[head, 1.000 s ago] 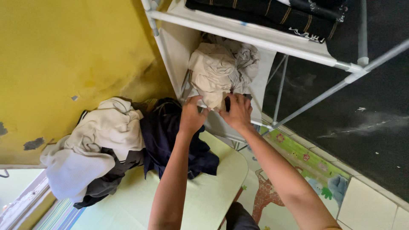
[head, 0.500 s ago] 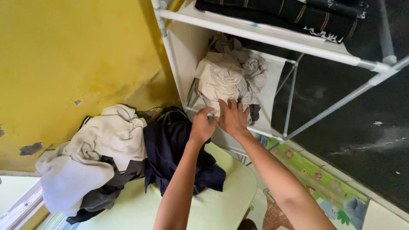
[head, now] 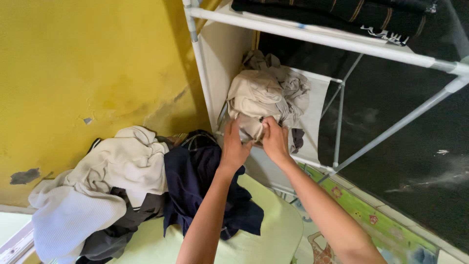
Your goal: The person takes several items of clothing from a rack, including pants and shirts, and folds them one by one on a table.
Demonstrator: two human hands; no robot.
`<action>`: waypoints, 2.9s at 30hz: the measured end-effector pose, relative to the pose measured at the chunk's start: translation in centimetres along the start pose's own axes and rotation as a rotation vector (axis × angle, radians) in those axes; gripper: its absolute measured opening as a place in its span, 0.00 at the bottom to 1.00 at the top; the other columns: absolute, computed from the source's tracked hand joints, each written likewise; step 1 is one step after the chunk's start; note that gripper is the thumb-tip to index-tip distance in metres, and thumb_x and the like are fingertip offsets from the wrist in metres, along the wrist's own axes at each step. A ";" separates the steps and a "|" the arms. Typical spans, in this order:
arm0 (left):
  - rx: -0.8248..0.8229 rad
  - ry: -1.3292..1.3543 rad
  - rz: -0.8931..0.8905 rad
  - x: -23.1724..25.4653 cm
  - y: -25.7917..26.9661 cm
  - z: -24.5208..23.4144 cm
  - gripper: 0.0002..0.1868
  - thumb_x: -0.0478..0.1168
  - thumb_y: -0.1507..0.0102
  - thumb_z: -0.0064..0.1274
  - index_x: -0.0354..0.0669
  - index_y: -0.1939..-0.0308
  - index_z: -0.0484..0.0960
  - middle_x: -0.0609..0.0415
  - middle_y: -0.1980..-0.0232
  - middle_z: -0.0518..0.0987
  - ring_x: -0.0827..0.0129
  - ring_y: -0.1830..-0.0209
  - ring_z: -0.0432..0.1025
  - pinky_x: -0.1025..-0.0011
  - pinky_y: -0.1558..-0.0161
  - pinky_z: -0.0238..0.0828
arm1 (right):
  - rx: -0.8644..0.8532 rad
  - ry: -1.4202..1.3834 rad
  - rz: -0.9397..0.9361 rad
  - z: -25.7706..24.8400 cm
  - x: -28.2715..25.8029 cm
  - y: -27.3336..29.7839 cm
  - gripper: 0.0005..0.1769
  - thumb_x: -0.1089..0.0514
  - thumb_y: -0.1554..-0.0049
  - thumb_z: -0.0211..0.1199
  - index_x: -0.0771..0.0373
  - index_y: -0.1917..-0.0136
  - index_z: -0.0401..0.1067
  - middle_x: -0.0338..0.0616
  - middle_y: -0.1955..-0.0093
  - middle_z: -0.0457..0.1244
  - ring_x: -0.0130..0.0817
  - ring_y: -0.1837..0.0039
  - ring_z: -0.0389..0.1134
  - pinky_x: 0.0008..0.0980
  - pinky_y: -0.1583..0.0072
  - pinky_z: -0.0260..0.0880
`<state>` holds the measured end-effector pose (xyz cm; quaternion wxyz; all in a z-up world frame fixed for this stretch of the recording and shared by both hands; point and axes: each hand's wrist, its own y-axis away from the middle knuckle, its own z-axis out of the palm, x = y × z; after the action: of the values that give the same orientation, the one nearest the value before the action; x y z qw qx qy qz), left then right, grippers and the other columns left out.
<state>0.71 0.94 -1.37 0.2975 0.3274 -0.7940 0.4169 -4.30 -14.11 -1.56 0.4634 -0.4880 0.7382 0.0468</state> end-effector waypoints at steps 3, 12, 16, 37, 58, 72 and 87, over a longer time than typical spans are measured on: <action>-0.012 -0.017 0.035 1.7 -0.6 -0.8 0.53 0.27 0.52 0.66 0.39 0.25 0.57 0.26 0.25 0.54 0.32 0.25 0.51 0.52 0.30 0.56 | 0.003 -0.198 0.028 -0.5 -1.4 0.9 0.06 0.60 0.34 0.54 0.64 0.51 0.70 0.50 0.66 0.63 0.42 0.64 0.65 0.39 0.57 0.64; 0.066 0.185 -0.064 -1.5 -1.0 2.2 0.16 0.28 0.42 0.58 0.40 0.50 0.81 0.41 0.51 0.84 0.48 0.47 0.80 0.64 0.47 0.75 | -0.104 -0.426 0.004 -2.4 -2.6 2.0 0.02 0.64 0.37 0.59 0.65 0.51 0.71 0.46 0.61 0.66 0.37 0.60 0.66 0.36 0.56 0.65; 0.111 0.454 -0.049 -3.0 -1.3 1.8 0.13 0.29 0.38 0.56 0.34 0.49 0.80 0.47 0.53 0.85 0.60 0.52 0.79 0.69 0.50 0.74 | -0.011 -0.145 -0.275 -4.5 -1.3 0.6 0.36 0.73 0.56 0.57 0.65 0.33 0.66 0.58 0.36 0.63 0.55 0.32 0.62 0.44 0.33 0.62; 0.115 1.152 -0.430 -1.0 2.0 -6.1 0.12 0.36 0.32 0.55 0.30 0.48 0.78 0.50 0.52 0.83 0.68 0.56 0.76 0.66 0.54 0.75 | -0.385 -0.789 0.042 -2.3 -6.0 1.2 0.33 0.70 0.52 0.64 0.62 0.33 0.64 0.42 0.40 0.65 0.29 0.38 0.65 0.29 0.36 0.66; 0.076 -0.697 -0.146 3.6 9.8 -22.3 0.28 0.29 0.64 0.59 0.40 0.58 0.80 0.44 0.32 0.71 0.43 0.30 0.60 0.44 0.36 0.49 | -0.681 0.105 -0.438 -1.0 -11.2 6.5 0.45 0.42 0.45 0.69 0.51 0.21 0.53 0.58 0.16 0.42 0.64 0.16 0.36 0.62 0.26 0.37; -0.173 -0.190 0.168 2.6 0.3 -2.1 0.27 0.32 0.45 0.56 0.37 0.40 0.77 0.38 0.34 0.72 0.42 0.34 0.65 0.51 0.34 0.61 | -0.190 0.302 0.285 -6.9 4.4 1.0 0.45 0.53 0.50 0.72 0.55 0.23 0.58 0.57 0.27 0.54 0.64 0.32 0.59 0.51 0.32 0.63; -0.308 -0.310 0.056 0.7 -1.2 2.9 0.32 0.34 0.44 0.59 0.41 0.35 0.73 0.41 0.32 0.70 0.44 0.32 0.62 0.50 0.34 0.58 | -0.249 0.596 -0.121 -4.9 5.7 -0.1 0.20 0.55 0.49 0.69 0.63 0.44 0.75 0.51 0.31 0.53 0.55 0.25 0.46 0.69 0.32 0.46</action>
<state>0.61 -2.21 -1.65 0.2068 0.3161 -0.8933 0.2436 -7.89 -20.57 -2.91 0.1658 -0.5760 0.7997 -0.0359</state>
